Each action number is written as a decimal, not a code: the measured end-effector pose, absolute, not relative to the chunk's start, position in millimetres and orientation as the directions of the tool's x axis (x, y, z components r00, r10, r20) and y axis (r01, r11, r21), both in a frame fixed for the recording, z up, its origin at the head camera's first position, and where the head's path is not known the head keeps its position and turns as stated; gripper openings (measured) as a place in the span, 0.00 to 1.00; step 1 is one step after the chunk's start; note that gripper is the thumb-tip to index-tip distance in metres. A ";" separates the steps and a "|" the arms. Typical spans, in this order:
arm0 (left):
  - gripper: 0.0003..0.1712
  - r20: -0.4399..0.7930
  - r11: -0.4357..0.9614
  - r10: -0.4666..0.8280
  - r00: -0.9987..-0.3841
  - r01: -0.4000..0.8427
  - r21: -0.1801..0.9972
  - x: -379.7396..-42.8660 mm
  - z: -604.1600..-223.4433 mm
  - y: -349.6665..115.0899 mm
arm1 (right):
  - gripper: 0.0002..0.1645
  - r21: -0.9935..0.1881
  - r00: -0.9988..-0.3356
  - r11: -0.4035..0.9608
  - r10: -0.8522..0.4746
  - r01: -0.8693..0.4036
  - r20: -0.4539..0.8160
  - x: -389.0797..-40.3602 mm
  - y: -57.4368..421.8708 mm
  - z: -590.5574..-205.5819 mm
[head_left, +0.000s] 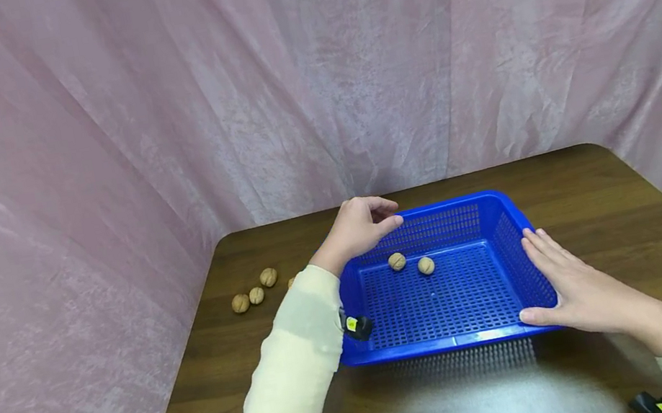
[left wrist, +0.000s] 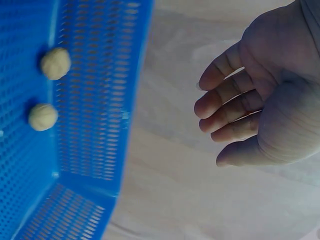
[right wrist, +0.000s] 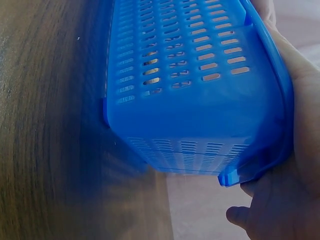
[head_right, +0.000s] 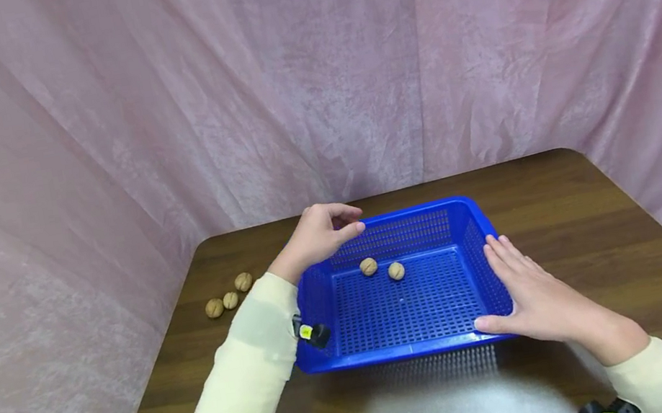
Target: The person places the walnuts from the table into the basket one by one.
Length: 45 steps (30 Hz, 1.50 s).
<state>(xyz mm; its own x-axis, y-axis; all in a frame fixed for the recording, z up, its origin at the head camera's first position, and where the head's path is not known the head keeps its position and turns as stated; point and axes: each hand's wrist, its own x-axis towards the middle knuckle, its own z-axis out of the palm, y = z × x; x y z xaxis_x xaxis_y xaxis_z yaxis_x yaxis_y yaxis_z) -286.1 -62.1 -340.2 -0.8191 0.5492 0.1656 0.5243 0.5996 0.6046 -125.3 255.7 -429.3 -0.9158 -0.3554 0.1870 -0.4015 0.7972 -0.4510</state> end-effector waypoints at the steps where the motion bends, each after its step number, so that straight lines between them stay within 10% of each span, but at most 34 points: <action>1: 0.17 0.183 0.595 0.546 -0.818 0.532 0.603 -284.2 -335.8 -67.3 | 0.66 -0.454 -0.917 0.797 -0.354 -0.398 0.182 -125.9 255.3 -429.5; 17: 0.15 0.260 0.667 0.388 -0.884 0.464 0.583 -266.6 -325.2 -176.9 | 0.66 -0.458 -0.924 0.803 -0.343 -0.382 0.169 -130.8 252.8 -431.2; 45: 0.16 0.133 0.680 0.064 -0.989 0.140 0.719 -285.2 -494.9 -281.4 | 0.67 -0.448 -0.921 0.804 -0.348 -0.390 0.176 -128.7 249.7 -429.3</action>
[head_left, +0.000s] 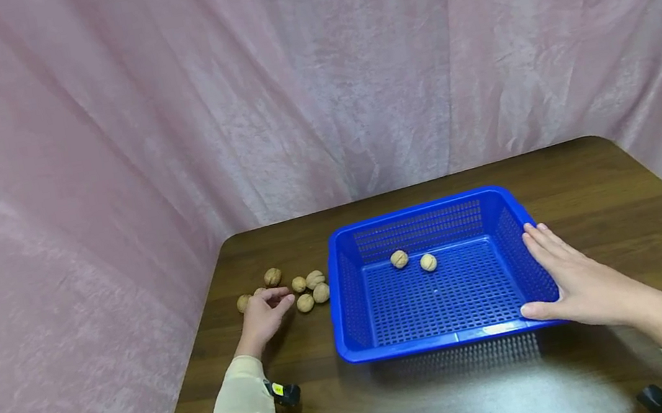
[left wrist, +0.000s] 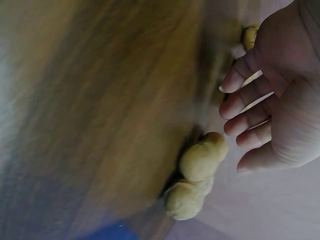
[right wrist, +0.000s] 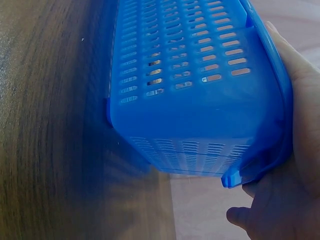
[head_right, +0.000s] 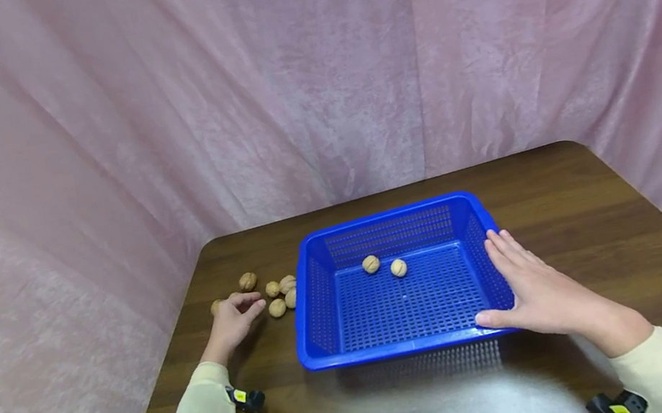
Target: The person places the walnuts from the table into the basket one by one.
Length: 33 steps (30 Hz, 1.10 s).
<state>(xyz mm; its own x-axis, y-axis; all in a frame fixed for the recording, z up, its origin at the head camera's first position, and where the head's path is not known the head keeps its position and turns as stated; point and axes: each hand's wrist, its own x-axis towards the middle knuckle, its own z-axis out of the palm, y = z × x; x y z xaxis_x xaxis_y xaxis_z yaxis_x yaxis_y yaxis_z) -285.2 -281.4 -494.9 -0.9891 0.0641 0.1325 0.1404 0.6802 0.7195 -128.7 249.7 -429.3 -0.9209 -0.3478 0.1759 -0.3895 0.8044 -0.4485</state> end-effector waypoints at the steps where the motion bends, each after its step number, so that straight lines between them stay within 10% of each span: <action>1: 0.16 0.124 0.667 0.060 -0.990 0.132 0.733 -284.7 -497.5 -279.9 | 0.67 -0.449 -0.920 0.804 -0.349 -0.391 0.177 -128.6 249.4 -429.0; 33: 0.23 0.198 0.679 0.123 -0.972 0.228 0.697 -273.8 -495.6 -257.8 | 0.67 -0.472 -0.928 0.800 -0.337 -0.370 0.156 -127.6 248.9 -428.2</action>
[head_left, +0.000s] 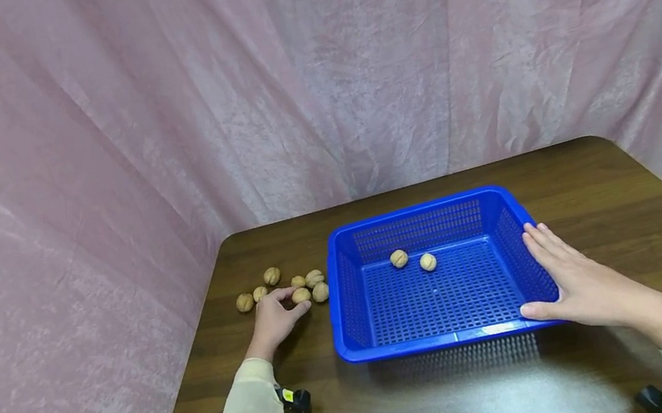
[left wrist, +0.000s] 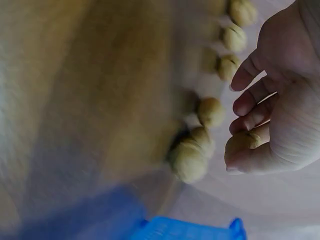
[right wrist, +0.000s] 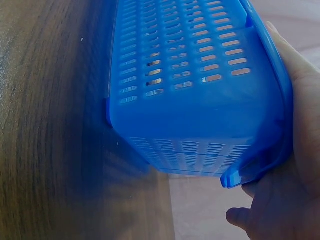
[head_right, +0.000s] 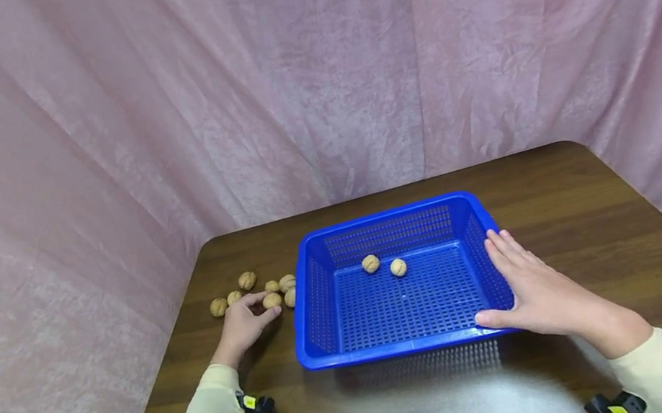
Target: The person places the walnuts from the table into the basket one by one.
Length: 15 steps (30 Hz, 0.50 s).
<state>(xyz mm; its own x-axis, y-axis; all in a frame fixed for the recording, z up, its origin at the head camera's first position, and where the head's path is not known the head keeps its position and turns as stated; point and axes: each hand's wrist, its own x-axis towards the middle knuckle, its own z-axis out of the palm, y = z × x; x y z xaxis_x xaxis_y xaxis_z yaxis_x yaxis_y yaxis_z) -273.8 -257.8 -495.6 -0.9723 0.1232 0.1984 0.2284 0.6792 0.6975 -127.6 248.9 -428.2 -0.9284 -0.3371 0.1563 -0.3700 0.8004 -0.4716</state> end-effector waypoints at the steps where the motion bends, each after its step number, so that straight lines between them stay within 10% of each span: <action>1: 0.23 0.204 0.677 0.125 -0.971 0.234 0.698 -272.6 -490.8 -256.7 | 0.67 -0.468 -0.928 0.801 -0.338 -0.372 0.158 -127.8 249.0 -428.0; 15: 0.22 0.387 0.662 0.288 -0.876 0.474 0.581 -245.7 -412.4 -220.2 | 0.67 -0.445 -0.921 0.806 -0.349 -0.390 0.174 -128.5 249.9 -429.1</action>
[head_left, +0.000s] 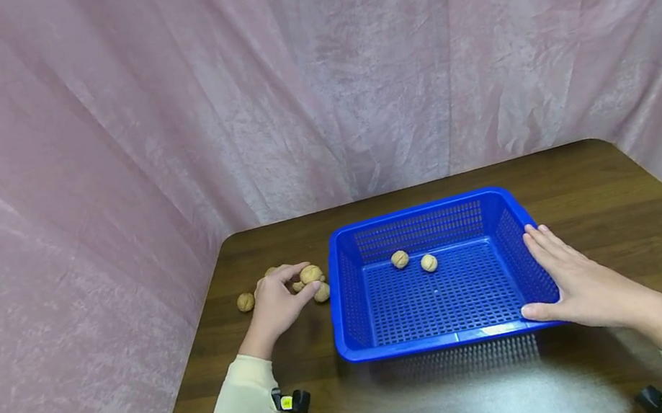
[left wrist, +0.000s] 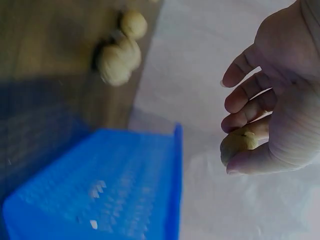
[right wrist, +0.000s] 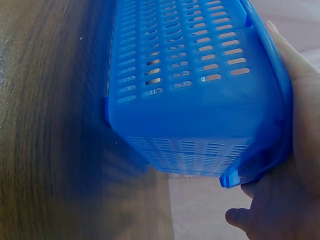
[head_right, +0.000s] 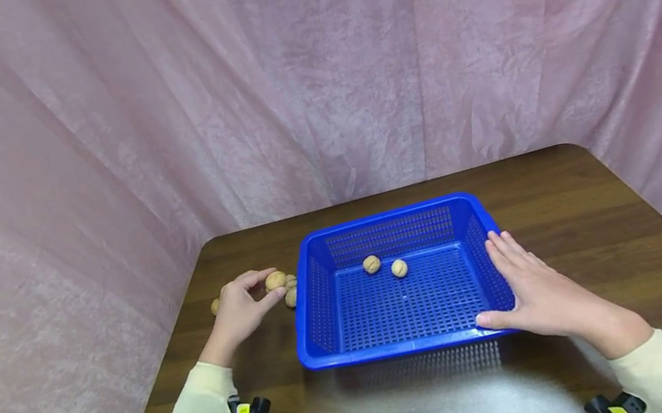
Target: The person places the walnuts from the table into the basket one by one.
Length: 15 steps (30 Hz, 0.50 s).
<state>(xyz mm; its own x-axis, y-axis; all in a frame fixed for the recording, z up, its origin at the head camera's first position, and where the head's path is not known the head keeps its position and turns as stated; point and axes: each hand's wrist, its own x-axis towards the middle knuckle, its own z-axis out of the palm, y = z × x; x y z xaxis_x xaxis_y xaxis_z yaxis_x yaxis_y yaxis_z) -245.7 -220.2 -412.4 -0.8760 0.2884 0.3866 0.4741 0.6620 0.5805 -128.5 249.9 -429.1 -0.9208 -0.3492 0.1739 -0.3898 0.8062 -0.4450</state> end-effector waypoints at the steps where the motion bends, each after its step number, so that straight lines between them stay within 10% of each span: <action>1: 0.22 0.397 0.658 0.306 -0.865 0.494 0.568 -243.3 -407.5 -216.8 | 0.67 -0.444 -0.920 0.806 -0.350 -0.393 0.177 -128.7 249.8 -429.4; 15: 0.23 0.419 0.560 0.578 -0.701 0.713 0.422 -238.5 -336.8 -134.8 | 0.66 -0.463 -0.925 0.801 -0.345 -0.380 0.162 -127.9 251.1 -427.8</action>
<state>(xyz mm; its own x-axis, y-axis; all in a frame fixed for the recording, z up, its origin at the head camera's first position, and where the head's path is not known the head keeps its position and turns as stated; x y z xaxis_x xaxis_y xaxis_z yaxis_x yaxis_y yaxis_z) -238.5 -134.8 -336.8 -0.7006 0.5776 0.4189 0.7135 0.5596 0.4217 -127.9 251.1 -427.8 -0.9246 -0.3449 0.1616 -0.3797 0.8010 -0.4628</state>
